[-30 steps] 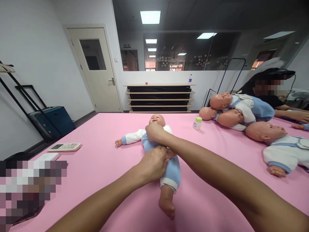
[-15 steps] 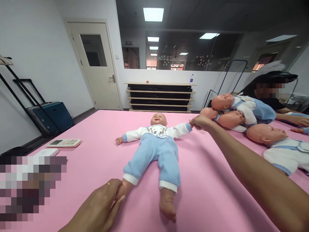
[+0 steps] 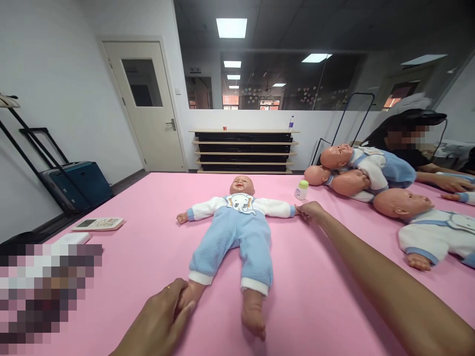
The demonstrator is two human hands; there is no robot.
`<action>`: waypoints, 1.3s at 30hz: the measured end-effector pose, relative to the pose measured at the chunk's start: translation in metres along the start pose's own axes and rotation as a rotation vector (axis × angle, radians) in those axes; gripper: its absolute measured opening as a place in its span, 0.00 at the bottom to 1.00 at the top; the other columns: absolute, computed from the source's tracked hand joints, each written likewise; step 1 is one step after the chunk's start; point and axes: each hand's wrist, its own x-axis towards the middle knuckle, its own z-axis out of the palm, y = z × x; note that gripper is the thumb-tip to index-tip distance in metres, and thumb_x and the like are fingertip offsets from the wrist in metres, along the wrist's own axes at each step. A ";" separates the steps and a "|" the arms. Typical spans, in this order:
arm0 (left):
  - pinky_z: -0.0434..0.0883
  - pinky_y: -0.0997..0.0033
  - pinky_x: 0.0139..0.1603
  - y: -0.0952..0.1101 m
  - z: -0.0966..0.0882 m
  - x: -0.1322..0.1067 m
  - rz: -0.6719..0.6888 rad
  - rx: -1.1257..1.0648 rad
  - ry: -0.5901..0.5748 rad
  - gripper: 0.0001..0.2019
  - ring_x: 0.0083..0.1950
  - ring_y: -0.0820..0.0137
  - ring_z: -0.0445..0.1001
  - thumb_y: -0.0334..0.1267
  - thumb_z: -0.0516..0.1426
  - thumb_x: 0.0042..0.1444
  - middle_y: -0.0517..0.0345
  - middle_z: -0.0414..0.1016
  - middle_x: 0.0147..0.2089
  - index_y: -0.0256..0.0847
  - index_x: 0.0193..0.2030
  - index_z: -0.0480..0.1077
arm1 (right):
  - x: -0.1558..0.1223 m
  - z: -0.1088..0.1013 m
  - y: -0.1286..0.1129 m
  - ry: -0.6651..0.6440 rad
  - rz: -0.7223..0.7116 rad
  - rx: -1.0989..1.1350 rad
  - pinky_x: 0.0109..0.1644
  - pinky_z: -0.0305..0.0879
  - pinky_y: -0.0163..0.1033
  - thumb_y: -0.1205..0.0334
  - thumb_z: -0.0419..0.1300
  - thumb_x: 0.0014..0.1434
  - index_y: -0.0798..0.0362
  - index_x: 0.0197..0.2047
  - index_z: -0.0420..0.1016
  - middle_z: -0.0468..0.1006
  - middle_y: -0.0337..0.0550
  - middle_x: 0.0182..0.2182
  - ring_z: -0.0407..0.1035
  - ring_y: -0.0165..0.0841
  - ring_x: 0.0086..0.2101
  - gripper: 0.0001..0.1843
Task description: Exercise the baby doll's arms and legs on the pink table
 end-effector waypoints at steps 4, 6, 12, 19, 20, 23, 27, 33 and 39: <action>0.63 0.64 0.39 0.009 -0.013 -0.007 -0.009 0.087 -0.043 0.18 0.39 0.63 0.72 0.53 0.48 0.63 0.52 0.74 0.42 0.41 0.44 0.68 | -0.035 -0.007 -0.001 0.144 -0.168 -0.197 0.41 0.60 0.36 0.59 0.66 0.54 0.66 0.52 0.69 0.73 0.60 0.45 0.69 0.40 0.45 0.26; 0.65 0.64 0.42 0.008 -0.029 -0.004 -0.017 0.099 -0.007 0.22 0.42 0.61 0.74 0.56 0.52 0.60 0.49 0.75 0.48 0.41 0.51 0.69 | -0.075 -0.006 0.002 0.219 -0.385 -0.369 0.48 0.60 0.38 0.55 0.60 0.59 0.61 0.61 0.64 0.70 0.60 0.53 0.67 0.42 0.52 0.30; 0.64 0.59 0.53 -0.025 -0.078 0.094 0.090 0.200 0.328 0.24 0.53 0.56 0.71 0.49 0.46 0.63 0.42 0.73 0.53 0.37 0.60 0.65 | -0.261 0.018 0.036 -0.294 -0.649 -0.786 0.41 0.64 0.42 0.44 0.43 0.66 0.54 0.63 0.61 0.78 0.50 0.38 0.75 0.41 0.38 0.30; 0.65 0.68 0.40 -0.052 -0.073 0.223 -0.092 0.135 0.242 0.15 0.45 0.55 0.73 0.39 0.59 0.46 0.40 0.76 0.44 0.35 0.40 0.71 | -0.323 0.059 0.060 -0.293 -0.786 -1.114 0.35 0.64 0.38 0.53 0.53 0.63 0.59 0.67 0.57 0.77 0.61 0.43 0.76 0.43 0.37 0.33; 0.64 0.69 0.38 -0.054 -0.072 0.229 -0.094 0.123 0.239 0.13 0.43 0.56 0.74 0.38 0.59 0.45 0.41 0.76 0.42 0.35 0.38 0.71 | -0.318 0.057 0.062 -0.287 -0.778 -1.109 0.34 0.62 0.36 0.56 0.52 0.63 0.59 0.68 0.56 0.77 0.60 0.41 0.76 0.41 0.35 0.33; 0.61 0.71 0.34 -0.064 -0.074 0.236 -0.099 0.079 0.254 0.10 0.38 0.60 0.73 0.38 0.60 0.42 0.45 0.76 0.37 0.36 0.32 0.70 | -0.303 0.035 0.069 -0.313 -0.716 -1.096 0.31 0.59 0.36 0.61 0.49 0.63 0.56 0.70 0.51 0.77 0.55 0.40 0.75 0.40 0.33 0.33; 0.61 0.73 0.31 -0.084 -0.086 0.238 -0.124 -0.039 0.254 0.10 0.32 0.66 0.70 0.41 0.62 0.40 0.54 0.72 0.26 0.37 0.26 0.69 | -0.278 -0.005 0.081 -0.206 -0.595 -1.031 0.35 0.58 0.38 0.62 0.47 0.63 0.56 0.67 0.56 0.76 0.53 0.41 0.75 0.42 0.37 0.29; 0.68 0.70 0.30 -0.110 -0.090 0.244 -0.224 -0.660 0.185 0.20 0.27 0.70 0.69 0.40 0.69 0.35 0.51 0.74 0.27 0.31 0.34 0.73 | -0.254 -0.026 0.097 -0.204 -0.458 -0.874 0.31 0.52 0.35 0.51 0.44 0.65 0.54 0.40 0.69 0.76 0.48 0.33 0.71 0.35 0.30 0.19; 0.72 0.67 0.31 -0.103 -0.084 0.245 -0.204 -0.759 0.243 0.13 0.29 0.67 0.74 0.37 0.65 0.42 0.46 0.76 0.28 0.31 0.32 0.71 | -0.249 -0.021 0.103 -0.290 -0.383 -0.792 0.35 0.52 0.37 0.44 0.41 0.66 0.51 0.36 0.65 0.75 0.44 0.32 0.69 0.36 0.31 0.22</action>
